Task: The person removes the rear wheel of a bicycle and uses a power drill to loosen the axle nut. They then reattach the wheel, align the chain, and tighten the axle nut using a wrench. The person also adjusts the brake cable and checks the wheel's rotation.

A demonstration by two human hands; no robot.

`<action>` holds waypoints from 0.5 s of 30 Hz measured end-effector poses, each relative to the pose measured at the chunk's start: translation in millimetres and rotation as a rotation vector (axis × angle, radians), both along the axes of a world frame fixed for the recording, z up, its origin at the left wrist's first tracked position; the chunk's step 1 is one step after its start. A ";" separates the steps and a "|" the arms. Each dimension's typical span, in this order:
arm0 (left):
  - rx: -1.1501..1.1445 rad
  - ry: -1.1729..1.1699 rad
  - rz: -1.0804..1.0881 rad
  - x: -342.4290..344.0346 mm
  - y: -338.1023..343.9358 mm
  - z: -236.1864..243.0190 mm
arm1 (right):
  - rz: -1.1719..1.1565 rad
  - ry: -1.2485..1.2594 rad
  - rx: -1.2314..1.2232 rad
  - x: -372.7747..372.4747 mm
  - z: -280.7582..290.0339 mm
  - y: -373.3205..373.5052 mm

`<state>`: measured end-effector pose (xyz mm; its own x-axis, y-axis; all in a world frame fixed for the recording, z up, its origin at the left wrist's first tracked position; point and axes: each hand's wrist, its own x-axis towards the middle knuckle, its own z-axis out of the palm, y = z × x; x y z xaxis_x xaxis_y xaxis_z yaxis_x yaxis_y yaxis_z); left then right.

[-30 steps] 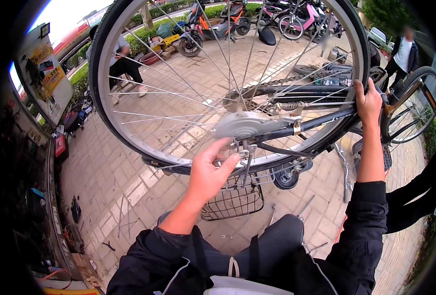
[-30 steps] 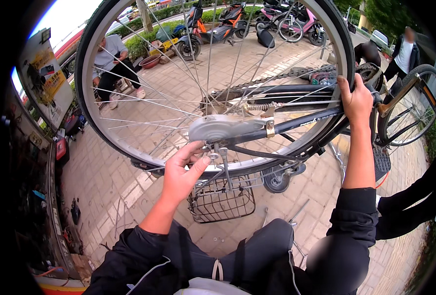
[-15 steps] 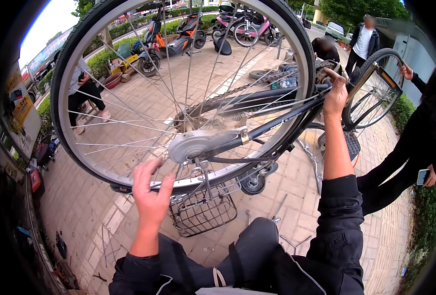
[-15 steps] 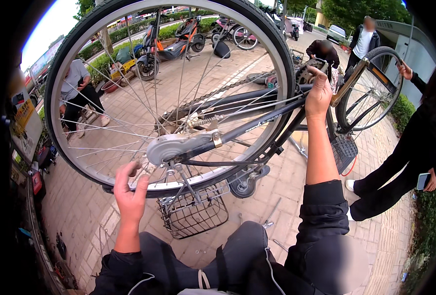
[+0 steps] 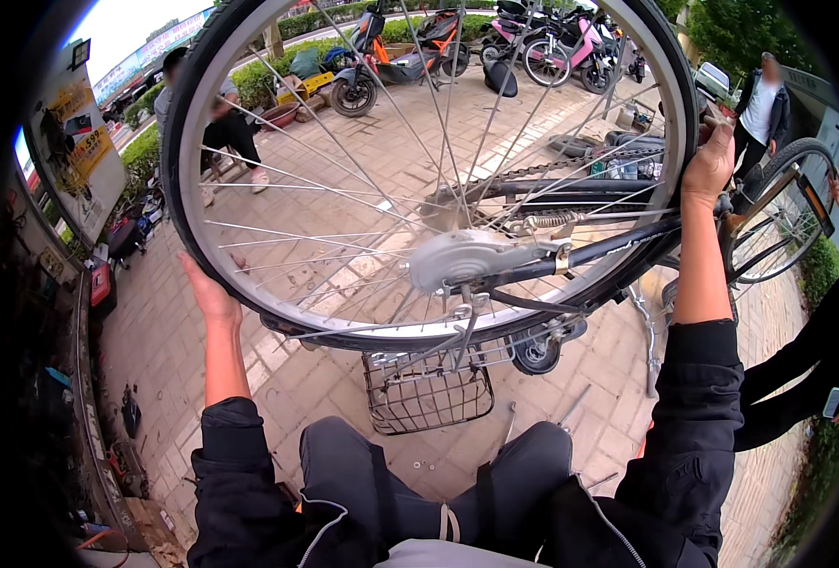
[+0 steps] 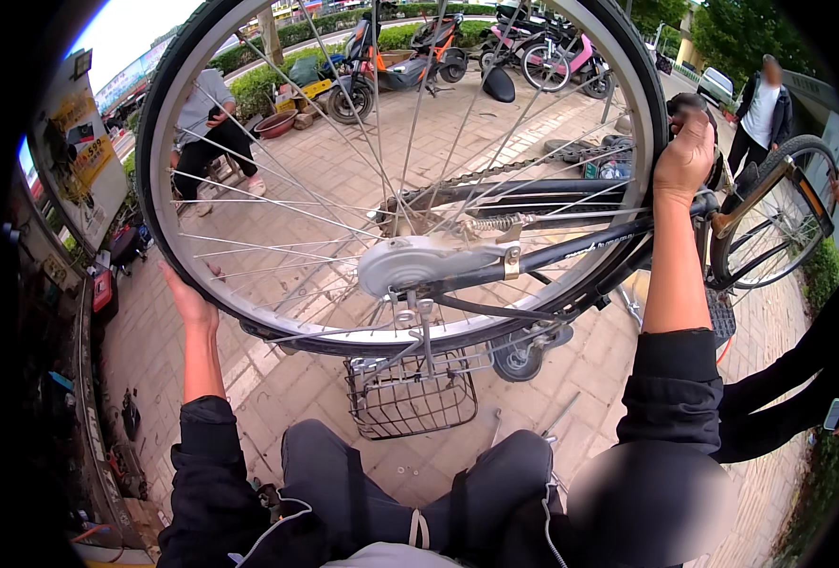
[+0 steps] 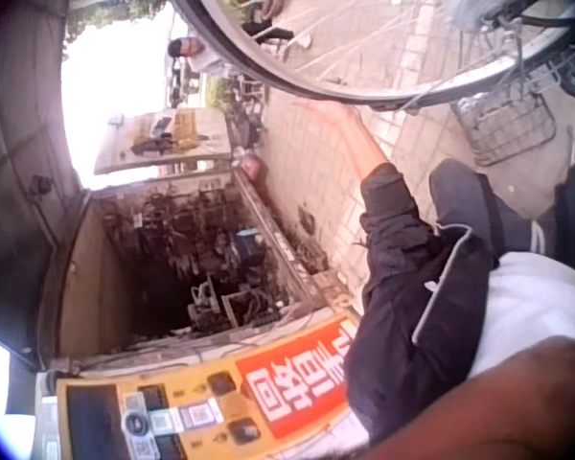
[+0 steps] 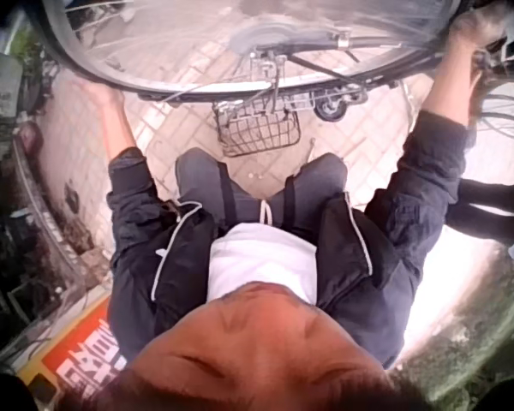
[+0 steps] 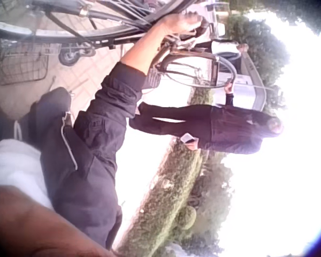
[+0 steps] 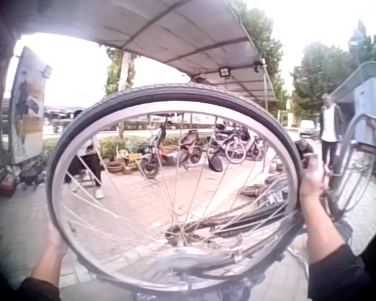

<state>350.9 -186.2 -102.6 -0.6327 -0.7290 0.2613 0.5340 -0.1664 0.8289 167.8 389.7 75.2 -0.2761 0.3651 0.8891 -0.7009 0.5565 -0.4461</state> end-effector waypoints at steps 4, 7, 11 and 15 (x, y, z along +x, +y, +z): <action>-0.045 -0.024 0.043 -1.5 2.4 11.9 | 0.140 -0.065 -0.020 -9.4 -12.7 4.6; -0.024 -0.026 0.057 -8.4 7.7 3.0 | 0.001 -0.039 0.057 -12.5 -3.6 11.8; 0.077 -0.073 0.124 -9.7 14.3 -18.3 | -0.213 0.050 0.100 5.9 17.0 -24.3; 0.093 -0.065 0.131 -1.5 -2.3 -36.7 | 0.133 0.285 -0.204 38.3 17.2 -72.9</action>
<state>349.4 -188.6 -139.3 -0.5437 -0.8256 0.1509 0.5022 -0.1759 0.8467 206.1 316.8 92.4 -0.0855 0.5204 0.8496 -0.8732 0.3716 -0.3154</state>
